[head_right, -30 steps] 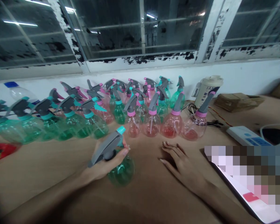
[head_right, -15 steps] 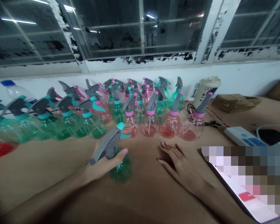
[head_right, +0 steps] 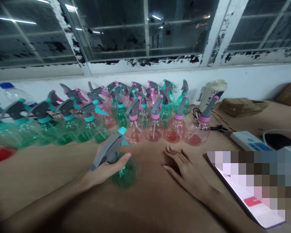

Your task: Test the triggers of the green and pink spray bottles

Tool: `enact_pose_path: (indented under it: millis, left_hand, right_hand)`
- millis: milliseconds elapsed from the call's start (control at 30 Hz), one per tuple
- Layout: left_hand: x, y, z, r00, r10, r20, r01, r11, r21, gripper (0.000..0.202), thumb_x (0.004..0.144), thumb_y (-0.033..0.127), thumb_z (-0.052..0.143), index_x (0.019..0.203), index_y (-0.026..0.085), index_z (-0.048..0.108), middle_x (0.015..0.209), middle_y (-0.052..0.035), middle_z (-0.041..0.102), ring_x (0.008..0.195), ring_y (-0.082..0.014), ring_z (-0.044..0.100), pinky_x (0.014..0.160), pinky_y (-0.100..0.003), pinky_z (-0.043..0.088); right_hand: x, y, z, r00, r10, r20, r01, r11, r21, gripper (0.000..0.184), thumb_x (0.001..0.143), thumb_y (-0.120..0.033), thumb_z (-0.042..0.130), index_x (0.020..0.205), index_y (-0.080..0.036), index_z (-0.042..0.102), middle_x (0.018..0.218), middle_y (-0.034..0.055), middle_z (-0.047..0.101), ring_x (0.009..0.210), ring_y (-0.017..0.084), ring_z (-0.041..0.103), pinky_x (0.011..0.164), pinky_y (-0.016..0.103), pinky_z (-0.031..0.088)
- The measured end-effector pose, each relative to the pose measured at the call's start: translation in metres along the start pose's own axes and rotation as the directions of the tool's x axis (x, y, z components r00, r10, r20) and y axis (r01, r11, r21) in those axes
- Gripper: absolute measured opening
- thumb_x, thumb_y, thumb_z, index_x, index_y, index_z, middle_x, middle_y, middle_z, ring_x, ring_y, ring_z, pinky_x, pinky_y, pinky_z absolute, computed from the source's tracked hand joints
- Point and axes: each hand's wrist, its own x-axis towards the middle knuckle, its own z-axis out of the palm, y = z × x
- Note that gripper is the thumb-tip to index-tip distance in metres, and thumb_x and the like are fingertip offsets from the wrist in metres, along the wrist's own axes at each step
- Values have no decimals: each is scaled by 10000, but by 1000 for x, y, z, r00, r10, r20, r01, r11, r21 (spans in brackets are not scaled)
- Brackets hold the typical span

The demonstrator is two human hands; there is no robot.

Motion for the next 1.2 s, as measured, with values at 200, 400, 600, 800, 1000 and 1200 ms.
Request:
enact_pose_path:
  millis: [200,400,600,800,1000,1200]
  left_hand:
    - [1,1,0,1000,-14,0,14,998,-66,89,746,257,558,801,205,512,719,-9,607,567,-144,598,540,-273,501]
    - [-2,0,5,999,12,-46,-14,999,-36,134,756,281,559,858,215,502,636,36,509,424,-93,417,451,-256,418]
    - [-2,-3,7,998,53,-27,-54,996,-64,267,752,228,570,1011,214,512,705,24,534,462,-99,447,487,-257,413]
    - [-2,3,5,999,-34,24,37,993,-113,254,748,240,568,992,202,513,752,-1,583,442,-101,461,464,-260,407]
    - [0,3,6,999,-34,-8,33,996,-85,259,723,224,566,975,204,514,681,11,556,499,-136,515,538,-291,451]
    - [0,1,6,1000,-6,-10,5,997,-80,118,734,220,557,837,205,501,731,9,579,497,-116,541,545,-278,468]
  right_hand:
    - [-2,2,0,1000,-16,10,16,1000,9,449,869,-426,443,1277,-242,412,1301,63,527,1227,230,448,1077,499,269]
    - [-2,-1,-3,1000,8,22,-8,1000,-11,459,864,-425,451,1282,-244,408,1318,60,512,1217,232,458,1071,498,281]
    - [-2,-1,-4,1000,12,27,-12,1000,-14,461,867,-427,444,1285,-236,407,1325,65,505,1235,226,437,1074,484,282]
    - [-3,-1,-6,999,11,49,-11,1000,8,481,869,-437,439,1309,-252,378,1333,66,495,1244,227,426,1071,485,283]
    - [-3,-1,-6,998,17,60,-17,1000,8,480,871,-431,441,1309,-249,368,1340,59,487,1247,215,421,1080,478,270]
    - [-3,-1,-7,999,12,45,-11,1000,-11,483,860,-435,456,1300,-243,396,1326,58,503,1234,221,439,1074,472,286]
